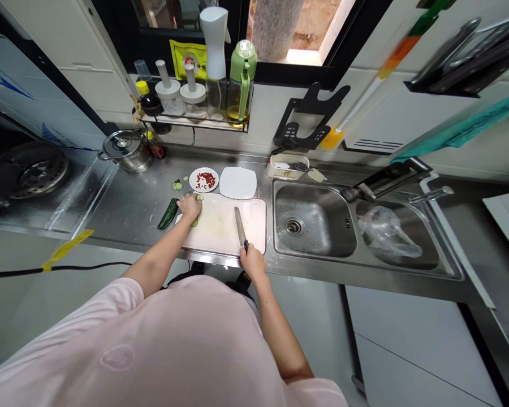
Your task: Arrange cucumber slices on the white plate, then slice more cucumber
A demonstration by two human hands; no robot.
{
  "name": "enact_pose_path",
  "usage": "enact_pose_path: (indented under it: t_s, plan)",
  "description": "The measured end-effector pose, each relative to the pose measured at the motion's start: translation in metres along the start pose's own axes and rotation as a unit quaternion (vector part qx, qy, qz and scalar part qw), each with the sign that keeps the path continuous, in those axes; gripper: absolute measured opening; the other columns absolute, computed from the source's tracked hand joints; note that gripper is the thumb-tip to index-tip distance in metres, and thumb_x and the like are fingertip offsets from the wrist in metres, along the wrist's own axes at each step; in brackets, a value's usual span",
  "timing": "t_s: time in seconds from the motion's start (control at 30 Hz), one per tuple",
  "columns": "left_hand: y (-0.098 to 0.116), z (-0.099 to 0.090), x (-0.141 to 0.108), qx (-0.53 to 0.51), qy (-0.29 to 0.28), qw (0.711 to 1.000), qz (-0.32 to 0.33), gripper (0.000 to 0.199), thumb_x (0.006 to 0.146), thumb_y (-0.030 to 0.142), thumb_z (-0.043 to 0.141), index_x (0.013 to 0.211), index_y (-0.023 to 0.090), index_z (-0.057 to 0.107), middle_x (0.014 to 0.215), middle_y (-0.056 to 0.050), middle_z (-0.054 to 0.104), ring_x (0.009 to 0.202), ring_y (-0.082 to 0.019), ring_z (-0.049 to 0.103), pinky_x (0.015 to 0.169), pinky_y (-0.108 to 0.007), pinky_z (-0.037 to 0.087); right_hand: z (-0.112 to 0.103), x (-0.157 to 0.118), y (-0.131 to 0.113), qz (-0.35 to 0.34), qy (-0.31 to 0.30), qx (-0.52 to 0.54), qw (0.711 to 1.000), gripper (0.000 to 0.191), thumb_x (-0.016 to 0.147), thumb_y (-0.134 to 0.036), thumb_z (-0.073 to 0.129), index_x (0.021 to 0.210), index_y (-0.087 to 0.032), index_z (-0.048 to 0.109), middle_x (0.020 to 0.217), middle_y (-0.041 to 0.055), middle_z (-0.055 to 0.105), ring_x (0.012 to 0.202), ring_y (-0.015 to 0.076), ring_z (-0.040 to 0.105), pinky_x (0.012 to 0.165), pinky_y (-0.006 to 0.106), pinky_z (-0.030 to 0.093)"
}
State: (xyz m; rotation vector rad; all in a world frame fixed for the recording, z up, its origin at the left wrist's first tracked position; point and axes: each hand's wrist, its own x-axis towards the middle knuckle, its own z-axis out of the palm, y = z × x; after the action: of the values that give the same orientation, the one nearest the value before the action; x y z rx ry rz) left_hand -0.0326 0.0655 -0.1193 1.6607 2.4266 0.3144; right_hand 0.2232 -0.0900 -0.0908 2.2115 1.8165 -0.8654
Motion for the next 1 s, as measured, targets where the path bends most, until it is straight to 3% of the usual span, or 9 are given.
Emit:
enact_pose_path:
  t_s: [0.4, 0.7, 1.0]
  plan:
    - [0.008, -0.003, -0.001, -0.061, 0.006, 0.998, -0.021, 0.024, 0.085, 0.019, 0.044, 0.1, 0.024, 0.062, 0.103, -0.007, 0.066, 0.102, -0.024, 0.055, 0.087, -0.037, 0.033, -0.001, -0.001, -0.001, -0.004, 0.0, -0.014, 1.0, 0.04, 0.095, -0.042, 0.028, 0.112, -0.018, 0.056, 0.102, 0.0124, 0.066, 0.097, 0.0231, 0.062, 0.079, 0.03, 0.041]
    - [0.023, 0.016, -0.022, -0.192, -0.111, 0.975, 0.01, 0.021, 0.077, 0.02, 0.054, 0.094, 0.026, 0.066, 0.087, 0.0, 0.07, 0.083, -0.017, 0.061, 0.071, -0.026, 0.041, 0.0, 0.0, -0.001, -0.009, 0.001, -0.018, 1.0, 0.041, 0.095, -0.042, 0.028, 0.113, -0.017, 0.055, 0.102, 0.0134, 0.066, 0.097, 0.024, 0.062, 0.079, 0.03, 0.041]
    - [0.027, 0.033, -0.043, -0.173, -0.135, 0.974, 0.048, 0.022, 0.077, 0.017, 0.054, 0.092, 0.024, 0.068, 0.087, -0.002, 0.07, 0.085, -0.018, 0.062, 0.075, -0.028, 0.044, -0.001, -0.001, -0.002, -0.008, 0.0, -0.019, 1.0, 0.041, 0.095, -0.042, 0.027, 0.113, -0.017, 0.055, 0.101, 0.0127, 0.066, 0.096, 0.0236, 0.062, 0.079, 0.031, 0.04]
